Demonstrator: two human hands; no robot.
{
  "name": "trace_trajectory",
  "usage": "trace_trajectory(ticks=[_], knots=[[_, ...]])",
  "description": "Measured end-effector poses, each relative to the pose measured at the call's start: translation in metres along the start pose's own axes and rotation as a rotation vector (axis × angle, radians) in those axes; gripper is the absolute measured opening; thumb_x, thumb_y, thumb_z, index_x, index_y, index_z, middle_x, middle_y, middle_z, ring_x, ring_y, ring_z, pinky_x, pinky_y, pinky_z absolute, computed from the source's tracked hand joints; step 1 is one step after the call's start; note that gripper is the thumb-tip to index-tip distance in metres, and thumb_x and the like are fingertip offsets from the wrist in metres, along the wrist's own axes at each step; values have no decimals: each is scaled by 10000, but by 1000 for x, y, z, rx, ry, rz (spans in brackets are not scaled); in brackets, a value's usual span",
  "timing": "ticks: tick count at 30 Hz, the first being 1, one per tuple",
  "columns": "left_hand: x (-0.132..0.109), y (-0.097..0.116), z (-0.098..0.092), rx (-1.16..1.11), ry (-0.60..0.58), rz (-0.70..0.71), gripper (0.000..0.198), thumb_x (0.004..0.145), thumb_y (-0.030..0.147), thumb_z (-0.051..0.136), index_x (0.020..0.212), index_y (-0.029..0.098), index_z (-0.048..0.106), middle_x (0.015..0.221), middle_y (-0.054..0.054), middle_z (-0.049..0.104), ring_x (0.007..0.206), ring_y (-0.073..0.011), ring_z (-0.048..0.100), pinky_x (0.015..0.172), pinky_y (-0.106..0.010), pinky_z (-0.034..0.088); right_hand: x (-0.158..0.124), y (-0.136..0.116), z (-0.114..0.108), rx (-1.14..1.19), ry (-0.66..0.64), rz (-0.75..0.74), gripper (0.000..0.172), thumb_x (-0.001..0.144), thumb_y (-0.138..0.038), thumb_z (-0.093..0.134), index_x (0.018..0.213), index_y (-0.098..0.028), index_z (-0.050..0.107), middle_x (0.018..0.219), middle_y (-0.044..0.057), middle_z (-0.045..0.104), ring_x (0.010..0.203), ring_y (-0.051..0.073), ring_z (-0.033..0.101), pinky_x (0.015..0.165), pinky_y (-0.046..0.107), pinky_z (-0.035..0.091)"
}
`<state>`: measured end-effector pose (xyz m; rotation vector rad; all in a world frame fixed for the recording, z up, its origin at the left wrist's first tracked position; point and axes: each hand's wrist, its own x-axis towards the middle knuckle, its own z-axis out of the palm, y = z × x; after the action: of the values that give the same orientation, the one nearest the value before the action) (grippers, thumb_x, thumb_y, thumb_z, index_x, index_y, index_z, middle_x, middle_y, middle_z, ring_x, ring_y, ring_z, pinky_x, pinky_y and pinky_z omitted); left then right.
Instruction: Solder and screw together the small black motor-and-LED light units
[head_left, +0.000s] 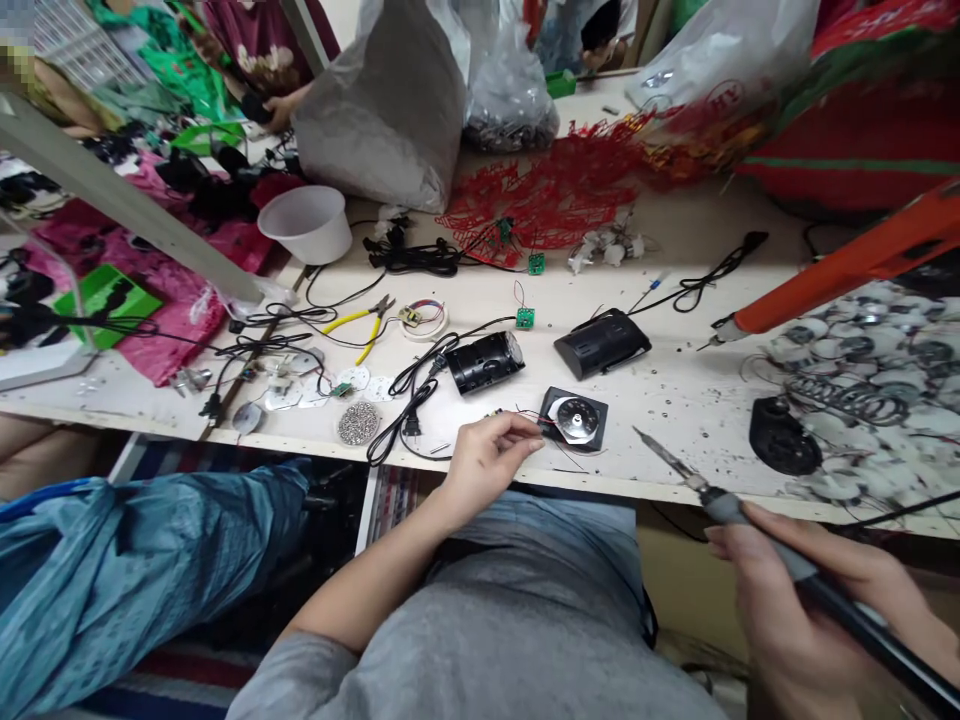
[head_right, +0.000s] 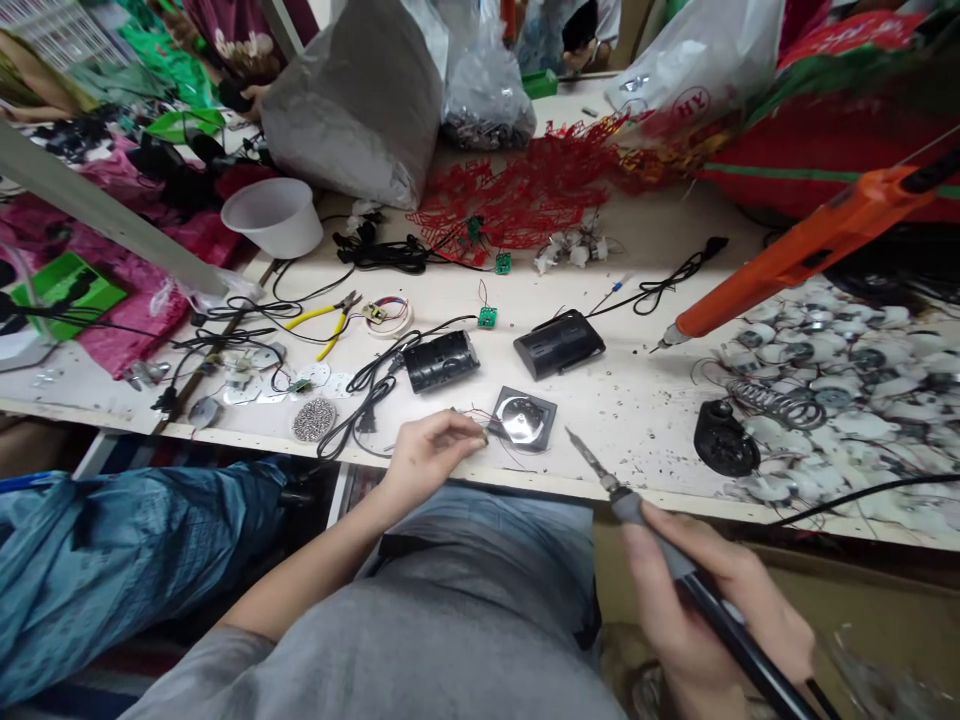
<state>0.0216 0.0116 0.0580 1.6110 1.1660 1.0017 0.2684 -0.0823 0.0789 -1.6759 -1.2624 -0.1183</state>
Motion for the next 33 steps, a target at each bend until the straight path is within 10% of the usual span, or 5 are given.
trace_trajectory(ticks=[18, 33], knots=[[7, -16, 15, 589, 39, 286, 166, 962, 241, 575, 943, 205, 736, 864, -60, 732, 815, -198, 671, 763, -343, 551, -7, -12, 8, 62, -93, -52, 135, 806, -270, 811, 919, -219, 757, 795, 8, 747, 643, 187, 699, 651, 319, 541], [10, -6, 24, 312, 104, 109, 78, 854, 180, 639, 794, 195, 687, 736, -21, 667, 695, -156, 616, 654, -286, 507, -7, -37, 19, 46, -249, -416, 134, 855, -176, 729, 966, -241, 690, 792, -27, 755, 617, 159, 715, 590, 261, 601]])
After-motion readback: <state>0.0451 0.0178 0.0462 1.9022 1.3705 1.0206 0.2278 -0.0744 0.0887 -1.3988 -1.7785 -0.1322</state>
